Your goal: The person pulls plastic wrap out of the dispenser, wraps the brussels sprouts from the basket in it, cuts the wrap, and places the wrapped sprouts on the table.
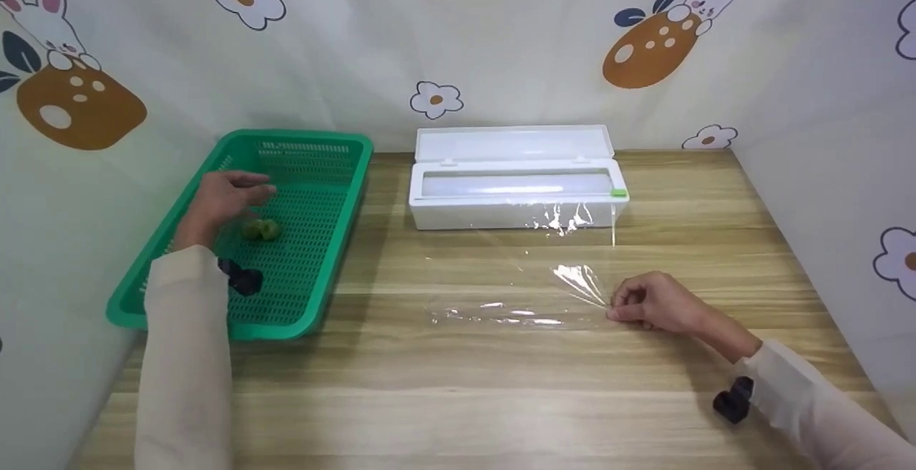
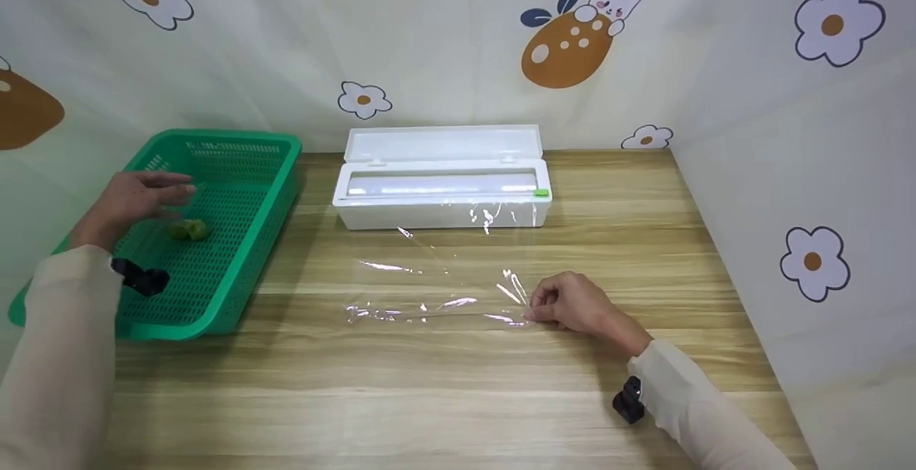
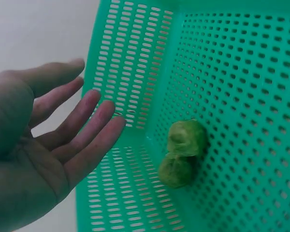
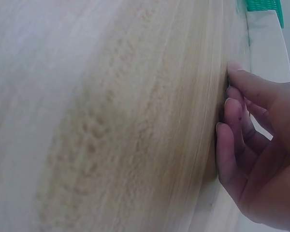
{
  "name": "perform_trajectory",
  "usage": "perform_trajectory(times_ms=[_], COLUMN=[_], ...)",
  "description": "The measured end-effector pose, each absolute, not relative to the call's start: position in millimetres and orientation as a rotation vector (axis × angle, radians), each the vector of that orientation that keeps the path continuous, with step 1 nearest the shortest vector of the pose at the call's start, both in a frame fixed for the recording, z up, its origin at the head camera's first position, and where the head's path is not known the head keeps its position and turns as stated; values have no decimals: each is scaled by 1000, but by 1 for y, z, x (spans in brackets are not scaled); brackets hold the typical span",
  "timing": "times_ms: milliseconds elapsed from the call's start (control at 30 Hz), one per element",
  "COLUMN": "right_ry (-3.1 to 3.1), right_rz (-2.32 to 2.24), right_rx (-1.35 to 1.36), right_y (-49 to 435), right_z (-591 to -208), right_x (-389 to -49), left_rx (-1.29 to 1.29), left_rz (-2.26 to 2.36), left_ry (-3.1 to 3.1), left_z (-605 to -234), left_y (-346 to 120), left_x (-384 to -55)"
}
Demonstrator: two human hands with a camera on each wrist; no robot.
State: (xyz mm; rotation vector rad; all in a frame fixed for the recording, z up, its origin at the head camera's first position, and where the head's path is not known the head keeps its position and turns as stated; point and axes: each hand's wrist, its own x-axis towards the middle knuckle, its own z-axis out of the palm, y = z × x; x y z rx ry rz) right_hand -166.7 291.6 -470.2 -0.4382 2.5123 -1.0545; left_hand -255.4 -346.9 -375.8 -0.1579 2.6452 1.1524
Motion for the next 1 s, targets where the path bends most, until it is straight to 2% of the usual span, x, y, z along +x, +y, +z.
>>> perform_trajectory(times_ms=[167,433,733,1000], right_ry=[2514,2492,2499,2487], right_rz=[-1064,-1094,-1089,-1098], right_rx=[-444,-405,-396,-396], right_y=[292,293,293,292], right_z=[-470,-469,-470,-469], right_x=[-166,-165,-164,-165], left_rx=[-245,-239,-417,-411], left_rz=[1128,1093,1133,1088], left_ry=[2597,2538,2443,2475], left_z=[-385,-396,-400,-407], left_y=[-352,-355,-349,-348], left_x=[-255,-253,-252,-250])
